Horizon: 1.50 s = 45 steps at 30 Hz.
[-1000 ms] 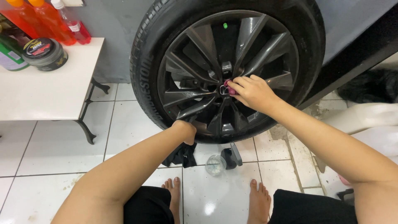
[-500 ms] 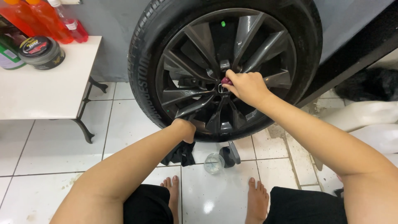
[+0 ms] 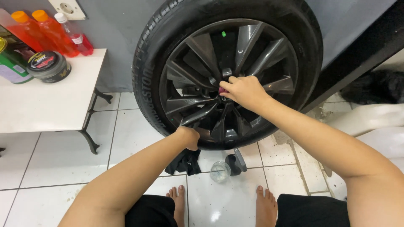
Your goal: The person scrubs the spokes and rim of a car wheel using a small pink sponge, then wipes the surface with a black cloth. The wheel is mounted on a stand, and the person works from a seated position on the floor.
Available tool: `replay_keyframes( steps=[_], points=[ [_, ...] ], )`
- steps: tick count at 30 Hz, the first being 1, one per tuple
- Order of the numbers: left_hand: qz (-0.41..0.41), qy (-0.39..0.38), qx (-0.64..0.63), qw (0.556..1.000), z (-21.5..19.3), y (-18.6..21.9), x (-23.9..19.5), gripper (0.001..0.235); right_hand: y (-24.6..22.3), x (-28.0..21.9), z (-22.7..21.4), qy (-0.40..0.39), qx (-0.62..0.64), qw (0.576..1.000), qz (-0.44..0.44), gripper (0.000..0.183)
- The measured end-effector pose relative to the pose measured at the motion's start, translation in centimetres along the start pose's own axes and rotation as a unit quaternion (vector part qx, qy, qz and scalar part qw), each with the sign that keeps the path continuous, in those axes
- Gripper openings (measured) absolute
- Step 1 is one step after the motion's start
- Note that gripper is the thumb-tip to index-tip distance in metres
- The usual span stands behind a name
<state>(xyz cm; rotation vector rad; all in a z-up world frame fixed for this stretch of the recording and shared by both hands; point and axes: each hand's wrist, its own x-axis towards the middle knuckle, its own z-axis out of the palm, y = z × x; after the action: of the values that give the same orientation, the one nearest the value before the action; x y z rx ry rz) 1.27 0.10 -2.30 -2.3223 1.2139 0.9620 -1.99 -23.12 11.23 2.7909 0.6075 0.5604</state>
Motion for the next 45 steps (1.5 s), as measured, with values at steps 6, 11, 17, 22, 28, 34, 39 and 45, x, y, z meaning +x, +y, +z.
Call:
replay_keyframes(
  steps=[6,11,17,22,28,34,39,45],
  points=[
    [0.034,0.009,-0.024,0.999,-2.1,1.5,-1.7,0.045,1.0,1.4,0.0,-0.062,0.075,0.994,0.050,0.026],
    [0.059,0.035,-0.065,0.996,-6.1,2.1,-3.8,0.051,0.3,3.5,-2.9,0.068,0.063,0.996,0.014,0.020],
    [0.056,0.100,-0.060,0.992,-10.2,2.4,-10.0,0.052,-0.1,2.7,3.1,0.130,-0.060,0.987,-0.078,0.018],
    [0.061,0.083,-0.074,0.992,-11.9,2.7,-13.7,0.057,-0.2,1.6,2.9,0.084,-0.050,0.994,-0.057,0.017],
    [0.035,0.104,-0.113,0.987,-12.6,1.9,-13.0,0.056,1.0,-2.0,4.0,0.091,-0.021,0.996,-0.007,0.012],
    [0.009,0.082,-0.211,0.974,-14.0,-0.7,-17.1,0.059,2.4,-2.4,1.1,0.169,0.054,0.981,0.074,0.025],
    [0.051,0.250,-0.285,0.924,-13.1,-2.3,-14.6,0.032,0.7,-5.0,4.7,0.054,0.052,0.997,0.004,0.019],
    [0.027,0.262,-0.270,0.926,-12.4,-3.6,-13.1,0.028,1.7,-5.0,2.8,0.167,0.056,0.983,0.047,0.023]
  ],
)
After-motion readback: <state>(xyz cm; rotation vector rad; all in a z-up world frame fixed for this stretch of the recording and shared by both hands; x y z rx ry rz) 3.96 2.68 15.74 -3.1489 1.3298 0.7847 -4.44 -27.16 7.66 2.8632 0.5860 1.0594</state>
